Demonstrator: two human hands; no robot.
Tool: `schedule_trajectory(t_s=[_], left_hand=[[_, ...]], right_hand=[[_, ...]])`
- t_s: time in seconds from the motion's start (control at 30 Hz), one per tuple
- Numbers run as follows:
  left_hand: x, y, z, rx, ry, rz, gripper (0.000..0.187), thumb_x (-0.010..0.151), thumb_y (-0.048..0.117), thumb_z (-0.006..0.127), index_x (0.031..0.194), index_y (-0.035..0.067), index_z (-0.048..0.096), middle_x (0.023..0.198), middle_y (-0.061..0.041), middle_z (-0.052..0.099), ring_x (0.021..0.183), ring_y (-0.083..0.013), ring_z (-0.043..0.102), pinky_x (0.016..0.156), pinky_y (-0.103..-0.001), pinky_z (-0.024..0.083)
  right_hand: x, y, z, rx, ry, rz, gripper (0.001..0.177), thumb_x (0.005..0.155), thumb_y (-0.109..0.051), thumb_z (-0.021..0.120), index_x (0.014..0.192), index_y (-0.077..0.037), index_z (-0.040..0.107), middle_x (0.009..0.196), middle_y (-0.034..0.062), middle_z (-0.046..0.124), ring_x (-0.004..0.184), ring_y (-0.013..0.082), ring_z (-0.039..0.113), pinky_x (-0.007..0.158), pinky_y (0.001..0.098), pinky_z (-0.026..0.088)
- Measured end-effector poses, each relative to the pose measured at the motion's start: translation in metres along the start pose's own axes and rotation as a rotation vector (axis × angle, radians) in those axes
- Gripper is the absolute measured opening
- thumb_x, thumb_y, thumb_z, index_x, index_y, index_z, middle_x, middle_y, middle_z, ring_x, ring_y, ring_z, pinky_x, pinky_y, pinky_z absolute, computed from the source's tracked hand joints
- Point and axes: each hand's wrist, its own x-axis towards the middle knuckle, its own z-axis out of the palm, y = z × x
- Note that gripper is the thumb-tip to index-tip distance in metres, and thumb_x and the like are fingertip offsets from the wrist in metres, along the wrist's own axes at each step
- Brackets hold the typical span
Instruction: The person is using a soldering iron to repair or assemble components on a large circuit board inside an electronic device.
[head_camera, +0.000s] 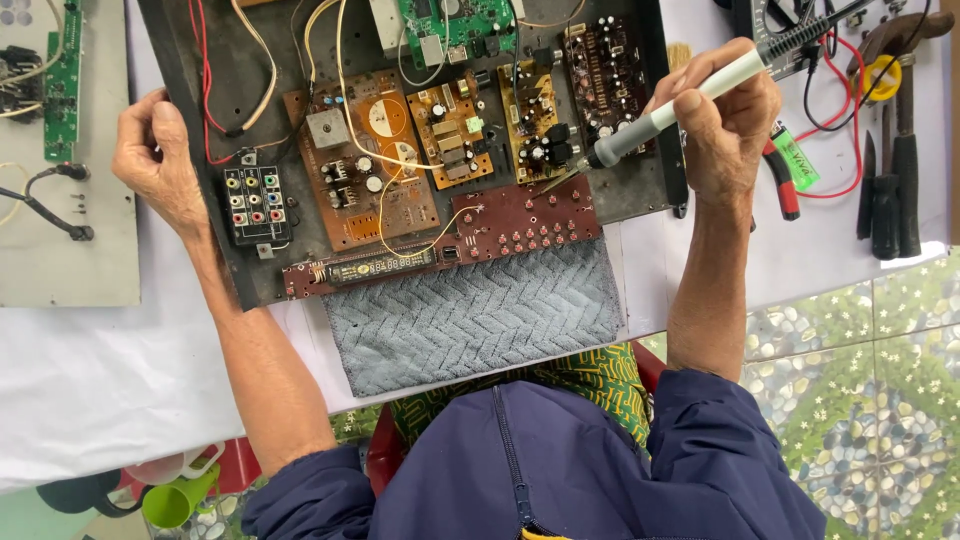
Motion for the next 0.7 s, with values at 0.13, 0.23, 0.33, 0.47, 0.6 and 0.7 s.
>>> schedule_trajectory(t_s=[0.13, 0.23, 0.33, 0.47, 0.6, 0.7], left_hand=[[0.0005, 0.0006, 0.0020, -0.017, 0.010, -0.022, 0.032, 0.102, 0.025, 0.062, 0.107, -0.003, 0.077, 0.085, -0.001, 0.060, 0.074, -0.0126, 0.045, 0.066, -0.030, 0.042], [-0.0008, -0.0068, -0.0013, -0.002, -0.009, -0.006, 0.038, 0.104, 0.031, 0.064, 0.111, -0.004, 0.077, 0.085, -0.002, 0.059, 0.075, -0.0130, 0.045, 0.066, -0.031, 0.042], [-0.0005, -0.0081, -0.0015, -0.019, -0.016, 0.001, 0.036, 0.105, 0.030, 0.064, 0.110, -0.003, 0.076, 0.085, -0.001, 0.059, 0.075, -0.0127, 0.044, 0.067, -0.031, 0.042], [-0.0005, -0.0075, -0.0024, -0.014, -0.016, 0.001, 0.040, 0.105, 0.033, 0.064, 0.110, -0.004, 0.076, 0.085, -0.002, 0.059, 0.075, -0.0133, 0.045, 0.067, -0.031, 0.042], [-0.0006, -0.0083, -0.0027, 0.008, -0.019, 0.026, 0.039, 0.106, 0.033, 0.063, 0.111, -0.004, 0.076, 0.086, -0.002, 0.059, 0.075, -0.0137, 0.045, 0.068, -0.031, 0.042], [0.0001, -0.0084, -0.0031, 0.002, -0.026, 0.043, 0.042, 0.107, 0.035, 0.063, 0.112, -0.005, 0.076, 0.088, -0.003, 0.060, 0.076, -0.0144, 0.045, 0.069, -0.032, 0.042]], right_hand=[[0.0006, 0.0002, -0.0011, -0.002, -0.015, 0.002, 0.033, 0.107, -0.036, 0.070, 0.103, -0.008, 0.053, 0.084, 0.0061, 0.056, 0.076, 0.0260, 0.067, 0.070, 0.0331, 0.051], [-0.0005, 0.0009, -0.0014, -0.008, -0.033, -0.007, 0.032, 0.108, -0.036, 0.069, 0.104, -0.008, 0.053, 0.086, 0.0052, 0.056, 0.078, 0.0254, 0.067, 0.072, 0.0333, 0.053], [-0.0014, 0.0011, -0.0013, -0.004, -0.030, 0.016, 0.034, 0.106, -0.037, 0.070, 0.104, -0.008, 0.053, 0.085, 0.0057, 0.055, 0.078, 0.0255, 0.067, 0.072, 0.0333, 0.052], [-0.0019, 0.0062, -0.0046, -0.008, -0.043, -0.003, 0.035, 0.107, -0.036, 0.070, 0.103, -0.006, 0.054, 0.088, 0.0052, 0.054, 0.080, 0.0272, 0.069, 0.072, 0.0343, 0.054], [-0.0017, 0.0032, -0.0032, -0.032, -0.035, 0.006, 0.037, 0.107, -0.039, 0.070, 0.102, -0.006, 0.053, 0.086, 0.0055, 0.053, 0.079, 0.0273, 0.068, 0.071, 0.0345, 0.053], [-0.0007, 0.0030, -0.0027, -0.040, -0.041, -0.001, 0.037, 0.108, -0.039, 0.069, 0.103, -0.006, 0.053, 0.085, 0.0059, 0.052, 0.079, 0.0274, 0.068, 0.071, 0.0348, 0.054]])
